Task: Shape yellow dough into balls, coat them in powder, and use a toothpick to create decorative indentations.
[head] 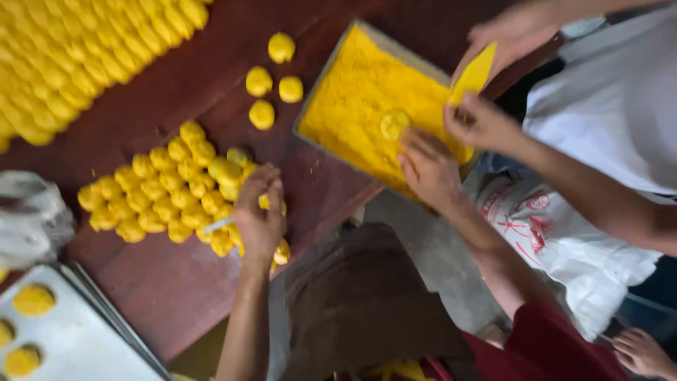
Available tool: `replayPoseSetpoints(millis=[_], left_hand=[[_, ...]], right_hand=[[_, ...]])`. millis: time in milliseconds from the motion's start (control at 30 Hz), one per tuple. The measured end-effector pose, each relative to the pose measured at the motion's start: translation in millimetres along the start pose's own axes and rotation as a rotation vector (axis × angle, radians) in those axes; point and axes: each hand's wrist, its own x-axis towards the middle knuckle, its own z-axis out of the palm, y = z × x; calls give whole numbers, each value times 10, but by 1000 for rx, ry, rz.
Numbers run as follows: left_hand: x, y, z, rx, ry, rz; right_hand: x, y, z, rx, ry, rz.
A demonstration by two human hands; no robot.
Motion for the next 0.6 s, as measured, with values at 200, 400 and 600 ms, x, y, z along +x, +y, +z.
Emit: replayPoseSetpoints(millis=[200,400,600], left_hand=[[-108,-17,-43,-129,40,-107],[-237,59,70,-163,-34,-105],[-137,145,102,-207,-57,-74]], right_hand=[[155,205,261,-273,-278,-137],[87,233,317,-348,-392,-190],[285,342,314,-213,-417,-105]])
